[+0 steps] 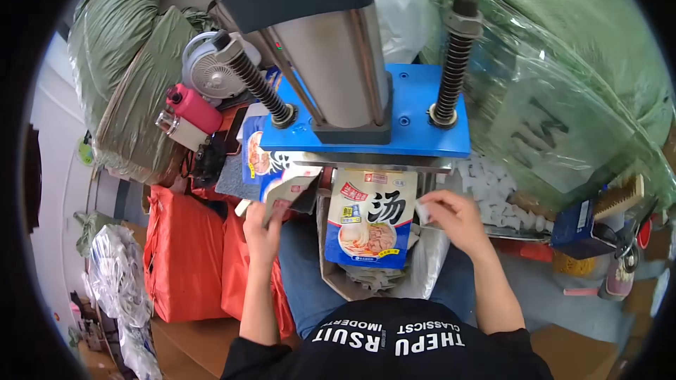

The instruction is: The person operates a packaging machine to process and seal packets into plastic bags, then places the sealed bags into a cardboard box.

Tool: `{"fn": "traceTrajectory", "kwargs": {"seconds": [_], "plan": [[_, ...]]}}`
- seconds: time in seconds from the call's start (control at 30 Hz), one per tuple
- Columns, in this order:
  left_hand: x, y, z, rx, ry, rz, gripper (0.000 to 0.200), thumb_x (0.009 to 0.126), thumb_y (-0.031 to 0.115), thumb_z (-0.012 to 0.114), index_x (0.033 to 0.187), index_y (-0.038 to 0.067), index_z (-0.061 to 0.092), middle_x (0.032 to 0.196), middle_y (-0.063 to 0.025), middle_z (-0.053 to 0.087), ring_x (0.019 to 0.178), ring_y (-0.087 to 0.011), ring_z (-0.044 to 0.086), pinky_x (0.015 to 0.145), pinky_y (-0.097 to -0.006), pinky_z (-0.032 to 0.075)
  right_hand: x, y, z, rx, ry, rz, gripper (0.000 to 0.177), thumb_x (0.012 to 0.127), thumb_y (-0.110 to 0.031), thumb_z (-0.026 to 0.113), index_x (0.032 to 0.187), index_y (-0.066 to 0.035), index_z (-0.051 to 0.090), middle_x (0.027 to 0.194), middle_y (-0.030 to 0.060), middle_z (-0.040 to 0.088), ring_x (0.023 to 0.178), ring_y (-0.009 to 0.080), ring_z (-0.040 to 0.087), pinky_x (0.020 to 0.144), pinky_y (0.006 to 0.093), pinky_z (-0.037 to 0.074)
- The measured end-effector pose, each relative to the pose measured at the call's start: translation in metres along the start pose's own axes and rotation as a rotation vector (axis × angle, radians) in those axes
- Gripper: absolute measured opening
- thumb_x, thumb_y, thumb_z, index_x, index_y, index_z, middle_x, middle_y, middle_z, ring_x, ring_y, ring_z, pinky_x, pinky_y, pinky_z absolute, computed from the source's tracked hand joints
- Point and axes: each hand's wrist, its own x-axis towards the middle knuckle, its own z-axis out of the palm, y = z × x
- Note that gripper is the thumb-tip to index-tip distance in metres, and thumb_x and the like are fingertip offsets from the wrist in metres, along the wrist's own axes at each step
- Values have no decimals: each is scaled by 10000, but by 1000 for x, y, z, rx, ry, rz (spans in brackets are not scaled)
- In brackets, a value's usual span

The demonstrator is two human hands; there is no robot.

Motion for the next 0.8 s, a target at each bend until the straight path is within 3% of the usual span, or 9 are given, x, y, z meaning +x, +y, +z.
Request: {"fn": "traceTrajectory", "kwargs": {"seconds": [0.07, 0.2, 0.27, 0.37, 0.47, 0.5, 0.63, 0.77, 0.8], "plan": [[-8, 32, 5, -33, 23, -49, 152, 649, -3, 695, 787, 24, 636, 744, -100, 587, 753, -295, 538, 671, -367, 440, 4, -14, 3, -266, -226, -199, 147, 866, -67, 583, 987, -1, 631, 789, 60, 618, 718, 141, 579, 654, 264, 456], [-18, 63, 7, -164, -296, 76, 75, 742, 18, 685, 809, 3, 655, 746, -87, 601, 721, -247, 562, 633, -330, 452, 17, -68, 21, -623, -637, -458, 170, 839, -68, 607, 998, -15, 632, 906, 90, 648, 791, 184, 614, 700, 287, 468], [-19, 71, 8, -223, -408, 74, 75, 770, 38, 689, 828, -3, 665, 765, -69, 631, 710, -215, 580, 636, -312, 462, 15, -71, 31, -577, -617, -481, 175, 848, -80, 601, 1006, -12, 629, 895, 96, 646, 782, 197, 612, 697, 302, 467], [-36, 77, 11, -752, -669, -504, 121, 801, 77, 693, 868, -22, 674, 827, -55, 682, 680, -129, 591, 610, -275, 463, 9, -57, 42, -486, -612, -512, 187, 867, -103, 588, 1022, -5, 623, 872, 107, 641, 763, 223, 609, 690, 332, 466], [-49, 67, 30, -853, -687, -632, 148, 811, 77, 689, 903, -39, 676, 879, -71, 690, 710, -107, 613, 622, -257, 485, -5, -24, 42, -180, -422, -29, 223, 868, -128, 601, 1055, -8, 621, 925, 130, 648, 775, 242, 616, 718, 342, 474], [-52, 64, 36, -904, -703, -692, 162, 816, 76, 687, 921, -47, 676, 905, -79, 693, 725, -96, 623, 628, -247, 496, -6, -21, 39, -179, -420, -22, 223, 868, -128, 601, 1055, -8, 621, 925, 130, 648, 775, 242, 616, 718, 342, 474], [-20, 57, 56, -1112, -563, -837, 198, 794, 46, 701, 965, -47, 665, 923, -102, 692, 777, -151, 653, 725, -289, 524, 0, -23, 14, -329, -246, -142, 299, 861, -142, 621, 1135, -24, 595, 969, 154, 643, 801, 254, 621, 740, 345, 483], [8, 49, 81, -1129, -424, -869, 186, 810, 56, 686, 962, -49, 665, 904, -105, 694, 756, -154, 657, 686, -280, 530, 17, -21, -13, -380, -106, -118, 309, 843, -105, 613, 1138, -12, 590, 1043, 103, 625, 804, 156, 570, 721, 291, 464], [9, 50, 84, -1163, -410, -881, 192, 812, 59, 685, 964, -56, 663, 901, -107, 694, 751, -154, 656, 680, -280, 528, 28, 3, -14, -610, -15, -247, 303, 843, -101, 612, 1129, -7, 589, 1024, 109, 621, 793, 154, 564, 713, 293, 467]]}}
